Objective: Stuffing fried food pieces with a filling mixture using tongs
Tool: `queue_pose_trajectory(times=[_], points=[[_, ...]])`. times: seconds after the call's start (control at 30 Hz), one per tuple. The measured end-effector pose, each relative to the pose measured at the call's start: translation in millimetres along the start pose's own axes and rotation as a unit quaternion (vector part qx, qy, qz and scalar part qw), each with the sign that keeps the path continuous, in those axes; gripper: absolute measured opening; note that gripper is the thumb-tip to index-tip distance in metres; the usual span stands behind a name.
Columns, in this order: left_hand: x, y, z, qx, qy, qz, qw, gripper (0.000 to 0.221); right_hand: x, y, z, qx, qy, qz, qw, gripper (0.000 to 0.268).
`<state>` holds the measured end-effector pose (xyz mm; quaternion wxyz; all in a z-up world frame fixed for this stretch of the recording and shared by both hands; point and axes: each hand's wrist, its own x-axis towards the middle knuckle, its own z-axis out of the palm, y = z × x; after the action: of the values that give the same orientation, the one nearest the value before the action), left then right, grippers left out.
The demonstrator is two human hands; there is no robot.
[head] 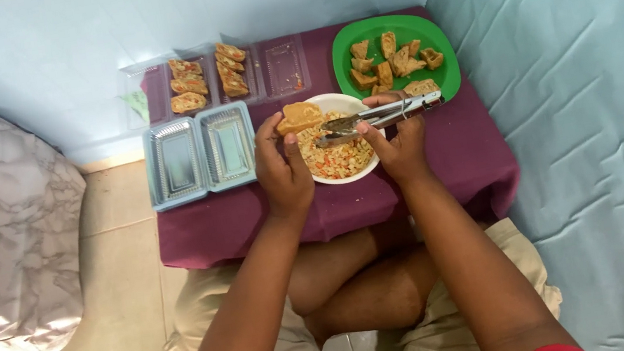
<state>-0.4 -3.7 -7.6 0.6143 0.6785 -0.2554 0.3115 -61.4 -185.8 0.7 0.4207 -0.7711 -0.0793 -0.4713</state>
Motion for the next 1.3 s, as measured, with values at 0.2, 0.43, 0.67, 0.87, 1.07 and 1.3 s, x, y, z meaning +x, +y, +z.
queue_pose_trajectory(times=[0.2,0.43,0.67,0.87,1.07,1.3], points=[[-1,4,-5,0.009,-0.008,-0.004,1.000,0.029,-3,3,0,0.005,-0.001,0.004,1.000,0.036],[2,7,-8,0.021,-0.001,-0.003,1.000,0.027,0,-7,-1,-0.007,0.000,0.017,1.000,0.033],[10,9,-11,-0.016,-0.009,-0.018,1.000,0.025,-5,9,3,-0.025,-0.013,0.027,0.999,0.042],[10,7,-13,-0.019,-0.004,-0.023,1.000,0.025,-7,11,3,-0.031,-0.010,0.044,0.999,0.043],[10,6,-14,-0.022,0.006,-0.029,0.999,0.025,-14,22,2,-0.012,-0.011,0.078,0.997,0.037],[8,11,-18,-0.032,0.001,-0.036,0.999,0.024,-16,23,0,0.013,-0.009,0.098,0.995,0.038]])
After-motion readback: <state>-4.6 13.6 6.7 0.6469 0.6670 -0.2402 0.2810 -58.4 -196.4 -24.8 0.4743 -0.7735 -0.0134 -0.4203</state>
